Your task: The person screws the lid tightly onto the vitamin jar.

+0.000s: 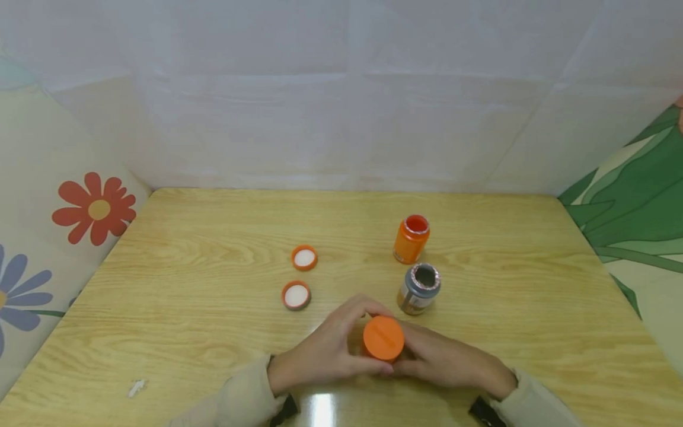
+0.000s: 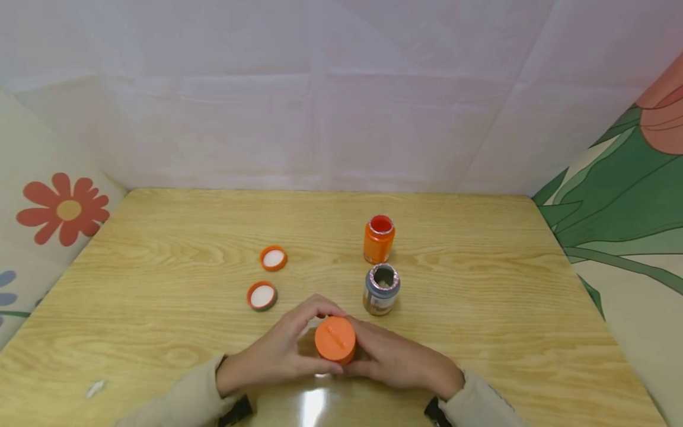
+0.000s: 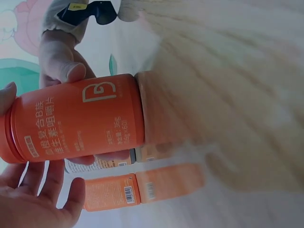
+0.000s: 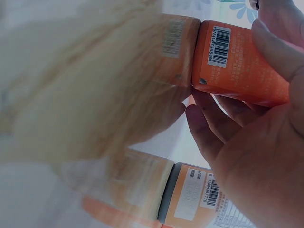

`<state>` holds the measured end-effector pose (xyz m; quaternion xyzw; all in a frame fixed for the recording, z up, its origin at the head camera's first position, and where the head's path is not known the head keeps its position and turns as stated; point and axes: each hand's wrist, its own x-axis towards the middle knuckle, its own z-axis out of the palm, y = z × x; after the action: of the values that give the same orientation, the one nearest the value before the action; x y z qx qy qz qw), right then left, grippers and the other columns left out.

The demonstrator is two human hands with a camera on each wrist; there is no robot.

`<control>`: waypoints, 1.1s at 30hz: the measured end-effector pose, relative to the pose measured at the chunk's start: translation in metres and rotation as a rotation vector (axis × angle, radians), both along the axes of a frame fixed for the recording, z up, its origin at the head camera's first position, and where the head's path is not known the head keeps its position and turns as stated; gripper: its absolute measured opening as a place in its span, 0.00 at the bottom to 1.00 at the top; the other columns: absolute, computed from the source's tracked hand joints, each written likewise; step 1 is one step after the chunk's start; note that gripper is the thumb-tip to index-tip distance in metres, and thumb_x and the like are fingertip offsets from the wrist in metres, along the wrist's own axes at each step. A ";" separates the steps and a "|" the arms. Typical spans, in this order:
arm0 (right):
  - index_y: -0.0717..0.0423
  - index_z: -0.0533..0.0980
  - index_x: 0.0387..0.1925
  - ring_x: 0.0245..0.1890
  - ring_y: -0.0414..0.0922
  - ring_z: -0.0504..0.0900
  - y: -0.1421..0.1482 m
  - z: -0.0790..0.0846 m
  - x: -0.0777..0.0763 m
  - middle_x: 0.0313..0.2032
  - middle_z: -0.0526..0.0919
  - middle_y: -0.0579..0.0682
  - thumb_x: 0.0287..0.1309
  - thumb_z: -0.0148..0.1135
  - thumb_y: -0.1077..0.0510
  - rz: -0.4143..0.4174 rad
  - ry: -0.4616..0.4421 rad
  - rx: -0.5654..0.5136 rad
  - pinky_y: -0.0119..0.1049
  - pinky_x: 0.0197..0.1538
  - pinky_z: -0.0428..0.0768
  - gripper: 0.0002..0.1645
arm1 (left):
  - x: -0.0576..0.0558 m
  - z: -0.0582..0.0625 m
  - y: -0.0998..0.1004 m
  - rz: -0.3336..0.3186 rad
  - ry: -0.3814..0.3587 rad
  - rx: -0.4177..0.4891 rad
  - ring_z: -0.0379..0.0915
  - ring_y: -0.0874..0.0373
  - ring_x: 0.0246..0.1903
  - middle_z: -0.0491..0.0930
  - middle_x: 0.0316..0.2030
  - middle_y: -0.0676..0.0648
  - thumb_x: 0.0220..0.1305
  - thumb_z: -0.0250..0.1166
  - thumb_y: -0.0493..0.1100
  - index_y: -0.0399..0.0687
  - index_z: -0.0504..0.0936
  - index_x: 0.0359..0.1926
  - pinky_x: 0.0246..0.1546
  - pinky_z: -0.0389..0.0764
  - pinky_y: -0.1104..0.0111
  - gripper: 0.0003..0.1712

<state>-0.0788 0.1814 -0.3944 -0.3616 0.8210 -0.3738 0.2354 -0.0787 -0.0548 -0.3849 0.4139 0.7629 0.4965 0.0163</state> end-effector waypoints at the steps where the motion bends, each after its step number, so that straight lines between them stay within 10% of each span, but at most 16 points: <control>1: 0.38 0.65 0.67 0.65 0.44 0.73 0.000 0.000 0.000 0.65 0.74 0.41 0.69 0.53 0.39 0.003 0.006 -0.005 0.50 0.67 0.72 0.29 | -0.001 0.000 0.000 -0.009 0.005 0.003 0.73 0.63 0.56 0.78 0.53 0.52 0.51 0.78 0.44 0.50 0.73 0.58 0.62 0.74 0.67 0.34; 23: 0.34 0.59 0.71 0.65 0.40 0.72 -0.006 0.001 0.004 0.66 0.71 0.37 0.59 0.64 0.36 -0.116 0.021 -0.019 0.48 0.68 0.72 0.42 | -0.003 -0.002 -0.004 -0.012 0.098 0.026 0.76 0.61 0.55 0.80 0.53 0.49 0.51 0.78 0.43 0.45 0.75 0.63 0.59 0.77 0.68 0.37; 33: 0.30 0.57 0.72 0.69 0.44 0.68 -0.004 0.004 0.005 0.69 0.68 0.39 0.55 0.66 0.33 -0.197 0.022 -0.014 0.54 0.69 0.68 0.46 | -0.004 0.006 -0.016 0.102 0.053 -0.006 0.76 0.62 0.54 0.81 0.52 0.52 0.49 0.79 0.44 0.48 0.77 0.62 0.58 0.77 0.67 0.38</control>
<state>-0.0735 0.1777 -0.3903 -0.2847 0.8527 -0.3967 0.1859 -0.0828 -0.0705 -0.3789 0.3874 0.7847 0.4831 -0.0279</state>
